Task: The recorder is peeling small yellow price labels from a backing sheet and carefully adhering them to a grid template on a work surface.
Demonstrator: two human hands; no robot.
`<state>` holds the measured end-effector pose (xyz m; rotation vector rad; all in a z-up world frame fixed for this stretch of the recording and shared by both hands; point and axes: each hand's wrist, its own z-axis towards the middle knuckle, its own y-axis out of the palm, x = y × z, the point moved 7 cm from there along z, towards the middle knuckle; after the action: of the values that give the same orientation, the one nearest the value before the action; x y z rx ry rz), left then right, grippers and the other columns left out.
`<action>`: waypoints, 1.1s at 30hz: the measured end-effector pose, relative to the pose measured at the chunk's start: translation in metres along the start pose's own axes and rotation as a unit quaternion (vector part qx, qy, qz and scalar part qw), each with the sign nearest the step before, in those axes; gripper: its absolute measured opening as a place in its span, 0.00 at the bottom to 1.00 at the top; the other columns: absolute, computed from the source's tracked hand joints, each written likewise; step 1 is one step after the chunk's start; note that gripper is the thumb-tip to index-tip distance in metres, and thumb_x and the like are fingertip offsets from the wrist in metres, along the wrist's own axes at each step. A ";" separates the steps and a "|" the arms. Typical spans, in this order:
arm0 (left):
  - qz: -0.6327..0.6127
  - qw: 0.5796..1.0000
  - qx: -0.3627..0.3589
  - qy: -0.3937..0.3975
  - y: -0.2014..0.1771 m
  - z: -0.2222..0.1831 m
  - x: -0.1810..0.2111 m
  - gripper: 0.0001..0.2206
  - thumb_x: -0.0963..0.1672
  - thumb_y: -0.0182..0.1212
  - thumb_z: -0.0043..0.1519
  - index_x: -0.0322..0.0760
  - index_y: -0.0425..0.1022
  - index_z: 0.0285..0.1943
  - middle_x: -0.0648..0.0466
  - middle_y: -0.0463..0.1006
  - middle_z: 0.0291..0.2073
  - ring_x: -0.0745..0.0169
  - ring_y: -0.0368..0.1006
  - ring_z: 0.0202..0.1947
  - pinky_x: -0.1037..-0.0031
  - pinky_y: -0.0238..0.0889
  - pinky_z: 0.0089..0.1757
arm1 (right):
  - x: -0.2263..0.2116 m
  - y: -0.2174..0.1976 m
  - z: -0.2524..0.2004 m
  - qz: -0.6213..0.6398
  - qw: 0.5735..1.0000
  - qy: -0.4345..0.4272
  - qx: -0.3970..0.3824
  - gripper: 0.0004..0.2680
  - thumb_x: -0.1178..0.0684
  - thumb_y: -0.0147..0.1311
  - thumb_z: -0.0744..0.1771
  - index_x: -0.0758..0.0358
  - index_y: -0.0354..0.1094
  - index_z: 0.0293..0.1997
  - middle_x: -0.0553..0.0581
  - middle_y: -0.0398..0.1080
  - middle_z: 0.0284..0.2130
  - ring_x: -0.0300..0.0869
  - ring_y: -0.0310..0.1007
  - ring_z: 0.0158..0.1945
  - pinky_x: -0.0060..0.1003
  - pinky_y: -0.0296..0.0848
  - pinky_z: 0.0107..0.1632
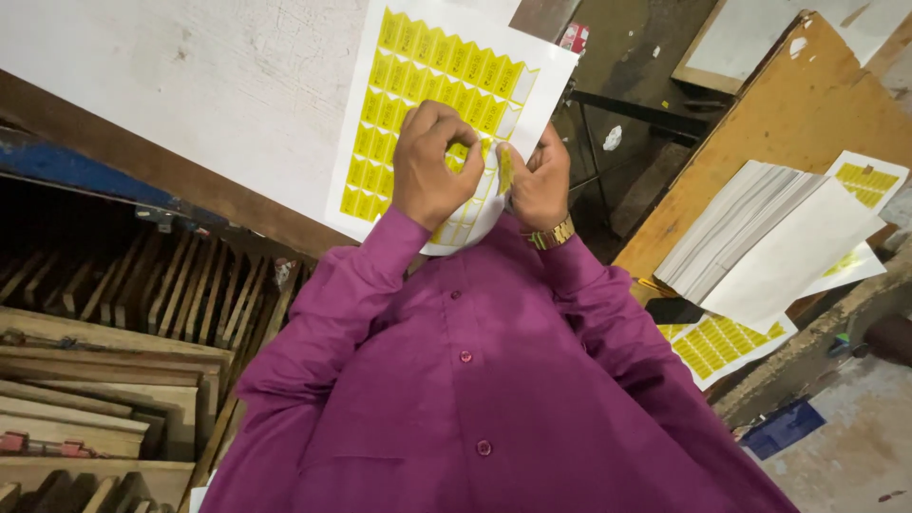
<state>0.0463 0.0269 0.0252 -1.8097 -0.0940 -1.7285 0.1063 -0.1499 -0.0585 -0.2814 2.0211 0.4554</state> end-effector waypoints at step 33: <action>-0.075 0.991 -0.036 -0.105 0.012 -0.005 -0.019 0.17 0.38 0.63 0.55 0.38 0.71 0.54 0.57 0.76 0.32 0.63 0.75 0.34 0.74 0.65 0.36 | -0.009 0.005 0.008 -0.097 0.995 -0.022 0.014 0.10 0.67 0.54 0.69 0.73 0.66 0.56 0.60 0.76 0.49 0.39 0.77 0.50 0.34 0.77 0.55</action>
<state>0.0450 0.0215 0.0025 -2.0810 -0.2655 -1.6538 0.1150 -0.1420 -0.0528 -0.4427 1.9338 0.3087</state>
